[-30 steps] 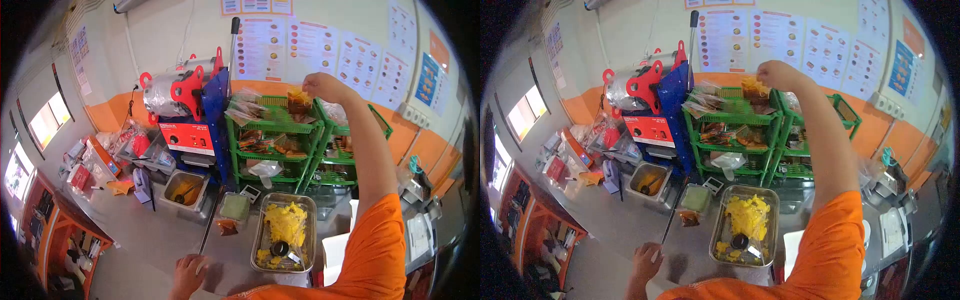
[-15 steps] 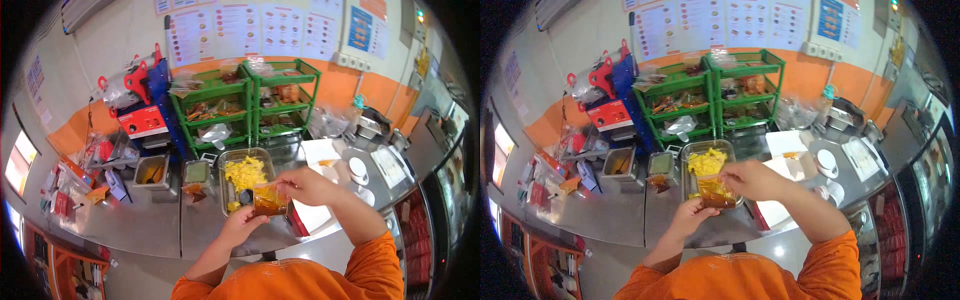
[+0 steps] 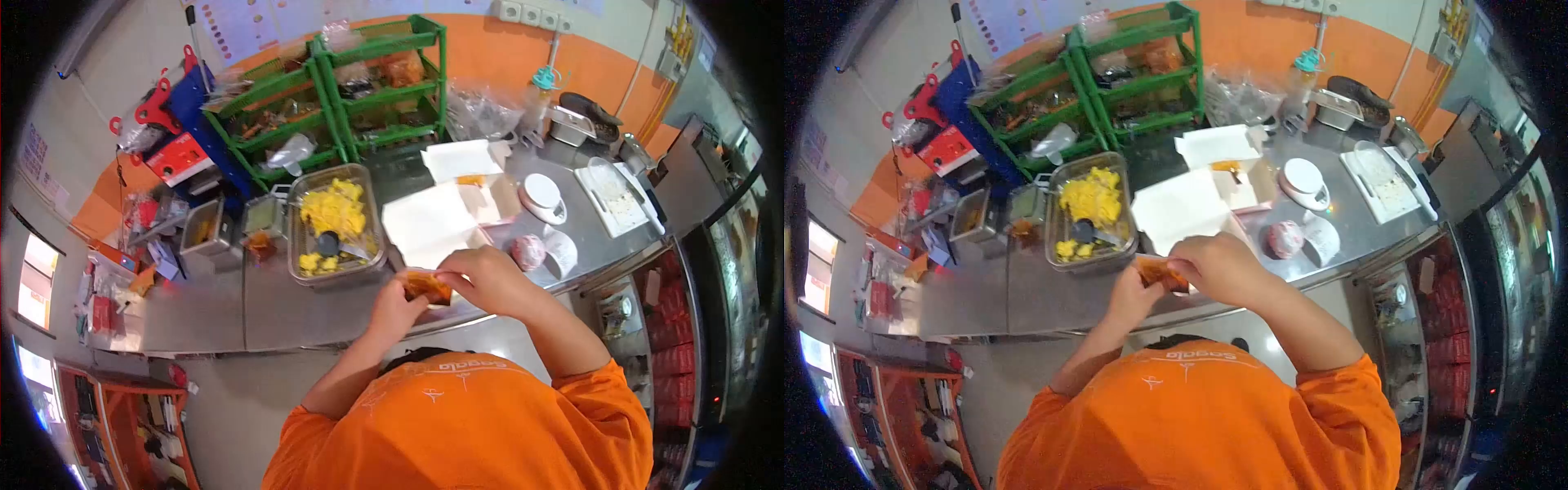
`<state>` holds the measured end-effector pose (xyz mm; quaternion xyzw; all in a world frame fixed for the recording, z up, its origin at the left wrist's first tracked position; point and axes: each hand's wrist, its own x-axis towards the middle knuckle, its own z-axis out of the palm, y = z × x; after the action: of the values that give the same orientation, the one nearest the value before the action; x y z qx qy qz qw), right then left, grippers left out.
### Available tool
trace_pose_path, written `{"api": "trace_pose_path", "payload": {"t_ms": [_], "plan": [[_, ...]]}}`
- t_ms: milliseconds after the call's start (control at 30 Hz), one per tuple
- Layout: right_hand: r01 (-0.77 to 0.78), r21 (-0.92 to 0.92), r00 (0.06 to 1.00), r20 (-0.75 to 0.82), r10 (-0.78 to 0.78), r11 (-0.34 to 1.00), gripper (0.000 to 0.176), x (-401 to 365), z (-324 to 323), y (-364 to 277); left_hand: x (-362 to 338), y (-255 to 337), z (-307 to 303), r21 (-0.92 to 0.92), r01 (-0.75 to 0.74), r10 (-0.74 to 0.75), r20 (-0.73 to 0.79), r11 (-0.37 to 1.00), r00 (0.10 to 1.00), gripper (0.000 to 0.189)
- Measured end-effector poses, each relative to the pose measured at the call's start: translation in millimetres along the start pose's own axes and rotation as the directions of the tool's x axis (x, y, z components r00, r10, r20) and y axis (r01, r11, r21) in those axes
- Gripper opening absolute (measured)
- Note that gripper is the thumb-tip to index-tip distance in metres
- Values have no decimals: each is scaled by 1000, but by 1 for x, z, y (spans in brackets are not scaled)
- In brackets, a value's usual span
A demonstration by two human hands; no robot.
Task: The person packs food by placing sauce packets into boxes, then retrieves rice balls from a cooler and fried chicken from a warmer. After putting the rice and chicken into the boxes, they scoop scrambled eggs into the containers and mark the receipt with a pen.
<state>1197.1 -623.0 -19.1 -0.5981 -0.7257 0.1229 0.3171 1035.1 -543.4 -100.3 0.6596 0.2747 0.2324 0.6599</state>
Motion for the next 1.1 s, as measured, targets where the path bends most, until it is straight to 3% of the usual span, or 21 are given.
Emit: {"api": "trace_pose_path", "payload": {"t_ms": [67, 100, 167, 267, 367, 500, 533, 600, 633, 733, 833, 867, 900, 967, 1033, 1100], "plan": [[9, -31, 999, 39, -8, 999, 9, -14, -12, 21, 0, 1, 31, -16, 29, -31, -119, 999, 992, 28], [34, -51, 997, 65, -30, 998, 9, -22, -18, 31, 3, -9, 40, 124, -40, 53, -97, 991, 994, 29], [92, -91, 991, 106, -82, 992, 9, -35, -28, 48, 3, -26, 62, 161, -9, 26, -104, 987, 994, 28], [133, -67, 989, 79, -128, 989, 9, -44, -35, 67, 3, -30, 95, -121, -175, 160, -125, 977, 979, 26], [164, -51, 977, 143, -156, 985, 10, -43, -40, 76, -4, -37, 104, -231, -33, 7, -115, 972, 993, 26], [206, -36, 949, 249, -191, 978, 13, -34, -43, 78, -10, -49, 102, 66, 6, 7, -194, 998, 981, 22], [206, -34, 944, 271, -189, 978, 15, -33, -41, 78, -11, -47, 107, 142, -53, 90, -267, 988, 959, 21], [247, -23, 937, 261, -233, 969, 15, -29, -37, 80, -12, -38, 111, 25, -51, 56, -264, 998, 963, 24], [265, -18, 934, 252, -252, 964, 15, -28, -36, 81, -12, -31, 111, -33, -50, 40, -257, 998, 965, 27], [246, 12, 942, 232, -242, 969, 14, -25, -35, 84, -8, -6, 102, 79, 66, -43, -271, 995, 962, 38], [194, 28, 964, 178, -196, 981, 10, -15, -38, 90, 2, -25, 95, -73, -203, 153, -429, 976, 890, 48], [157, 14, 978, 140, -158, 987, 9, -4, -42, 93, -2, -20, 88, 0, -35, 32, -431, 999, 902, 51], [107, -2, 989, 99, -106, 994, 9, 9, -42, 94, -3, -27, 73, 82, -53, 86, -486, 995, 870, 51], [176, -142, 976, 157, -153, 974, 12, 24, -29, 108, -4, -44, 40, 260, -84, 221, -558, 962, 800, 51], [196, -290, 966, 222, -133, 937, 15, 35, -15, 116, -15, -41, 21, 189, -1, 104, -534, 982, 839, 48], [83, -285, 954, 299, 6, 955, 17, 45, 6, 132, -23, -41, 9, 199, 60, 50, -509, 978, 859, 47]]}}
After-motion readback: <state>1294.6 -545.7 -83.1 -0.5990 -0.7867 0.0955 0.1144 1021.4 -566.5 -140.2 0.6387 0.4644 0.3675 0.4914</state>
